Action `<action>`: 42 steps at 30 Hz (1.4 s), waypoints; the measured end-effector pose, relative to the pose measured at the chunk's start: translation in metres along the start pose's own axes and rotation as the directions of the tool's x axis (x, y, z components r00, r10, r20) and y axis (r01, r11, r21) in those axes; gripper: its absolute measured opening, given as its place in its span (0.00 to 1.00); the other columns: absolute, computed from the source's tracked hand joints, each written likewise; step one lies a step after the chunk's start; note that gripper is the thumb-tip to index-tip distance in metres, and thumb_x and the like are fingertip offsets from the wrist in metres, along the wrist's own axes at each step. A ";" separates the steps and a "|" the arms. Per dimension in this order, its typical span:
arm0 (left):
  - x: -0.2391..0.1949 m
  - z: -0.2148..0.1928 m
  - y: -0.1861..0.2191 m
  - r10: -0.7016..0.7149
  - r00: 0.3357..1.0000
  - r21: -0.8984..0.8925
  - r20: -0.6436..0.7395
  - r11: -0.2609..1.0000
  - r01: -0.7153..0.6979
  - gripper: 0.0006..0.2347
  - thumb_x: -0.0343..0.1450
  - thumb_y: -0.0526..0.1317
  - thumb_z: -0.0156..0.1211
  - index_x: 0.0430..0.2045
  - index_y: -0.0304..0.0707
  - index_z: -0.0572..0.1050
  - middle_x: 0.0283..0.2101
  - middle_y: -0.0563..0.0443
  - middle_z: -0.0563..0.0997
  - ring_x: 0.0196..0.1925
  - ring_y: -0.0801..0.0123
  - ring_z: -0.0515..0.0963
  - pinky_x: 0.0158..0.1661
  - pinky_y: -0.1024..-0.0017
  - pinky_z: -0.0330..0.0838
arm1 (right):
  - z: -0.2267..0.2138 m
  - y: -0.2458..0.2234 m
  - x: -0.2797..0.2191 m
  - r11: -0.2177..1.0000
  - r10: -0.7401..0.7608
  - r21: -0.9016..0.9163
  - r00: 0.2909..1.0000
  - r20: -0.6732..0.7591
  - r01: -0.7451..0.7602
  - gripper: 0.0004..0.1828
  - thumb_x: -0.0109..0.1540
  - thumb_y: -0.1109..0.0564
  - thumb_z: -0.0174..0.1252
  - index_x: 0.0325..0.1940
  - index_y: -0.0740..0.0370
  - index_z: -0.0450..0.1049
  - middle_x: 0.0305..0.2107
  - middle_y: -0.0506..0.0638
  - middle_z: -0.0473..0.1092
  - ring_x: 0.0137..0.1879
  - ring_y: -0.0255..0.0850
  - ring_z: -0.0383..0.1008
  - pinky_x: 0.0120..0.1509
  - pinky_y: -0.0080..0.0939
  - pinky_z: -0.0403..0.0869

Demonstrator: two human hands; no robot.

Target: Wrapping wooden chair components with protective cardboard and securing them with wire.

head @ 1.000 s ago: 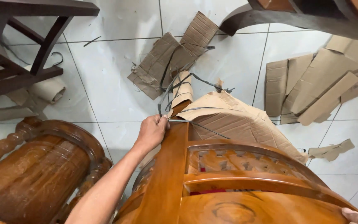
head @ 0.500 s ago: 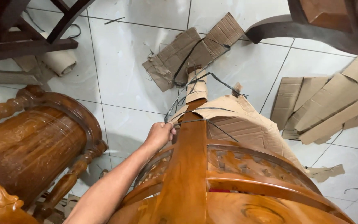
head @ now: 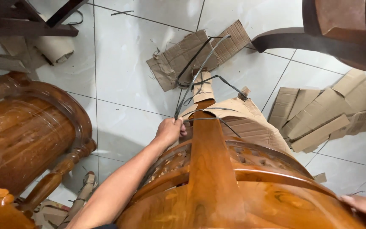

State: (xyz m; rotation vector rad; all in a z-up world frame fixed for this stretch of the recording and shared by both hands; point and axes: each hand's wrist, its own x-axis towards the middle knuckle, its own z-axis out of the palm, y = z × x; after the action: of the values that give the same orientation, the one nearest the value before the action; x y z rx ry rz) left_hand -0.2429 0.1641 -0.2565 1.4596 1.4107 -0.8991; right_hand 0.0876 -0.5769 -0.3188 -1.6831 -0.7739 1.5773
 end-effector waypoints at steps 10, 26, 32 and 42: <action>0.007 -0.002 -0.011 0.027 0.997 -0.167 0.076 0.986 -0.014 0.17 0.76 0.44 0.44 0.21 0.41 0.80 0.24 0.54 0.84 0.32 0.68 0.86 0.41 0.72 0.77 | 0.112 -0.369 0.350 0.874 -0.100 -0.470 0.992 0.072 0.123 0.31 0.65 0.52 0.51 0.74 0.50 0.60 0.64 0.53 0.67 0.57 0.51 0.73 0.56 0.52 0.75; 0.021 0.004 -0.028 0.058 0.995 -0.178 0.082 0.983 -0.043 0.16 0.70 0.47 0.46 0.19 0.48 0.83 0.21 0.56 0.85 0.31 0.70 0.88 0.38 0.73 0.77 | 0.159 -0.377 0.454 0.600 -0.208 -0.622 0.848 0.487 0.504 0.35 0.62 0.62 0.38 0.74 0.44 0.62 0.66 0.46 0.66 0.64 0.56 0.70 0.64 0.58 0.73; -0.006 -0.037 -0.032 0.111 0.984 -0.104 0.140 0.990 -0.097 0.19 0.72 0.49 0.47 0.35 0.37 0.85 0.37 0.44 0.88 0.47 0.55 0.86 0.51 0.62 0.76 | 0.158 -0.387 0.454 0.590 -0.217 -0.634 0.855 0.472 0.500 0.33 0.64 0.59 0.37 0.73 0.40 0.63 0.65 0.43 0.66 0.63 0.54 0.71 0.61 0.56 0.75; -0.014 -0.059 -0.035 0.718 0.692 0.464 -0.072 0.638 -0.614 0.26 0.73 0.29 0.44 0.71 0.38 0.59 0.72 0.33 0.60 0.73 0.37 0.60 0.72 0.48 0.53 | 0.165 -0.392 0.460 0.567 -0.199 -0.632 0.832 0.518 0.529 0.34 0.64 0.59 0.35 0.74 0.41 0.60 0.67 0.43 0.64 0.63 0.55 0.71 0.62 0.57 0.76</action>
State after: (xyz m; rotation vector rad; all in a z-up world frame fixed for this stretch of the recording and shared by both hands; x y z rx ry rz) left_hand -0.2837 0.2131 -0.2275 2.2817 0.7085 -0.5296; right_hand -0.0253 0.0376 -0.2717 -1.5374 -2.1155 1.3504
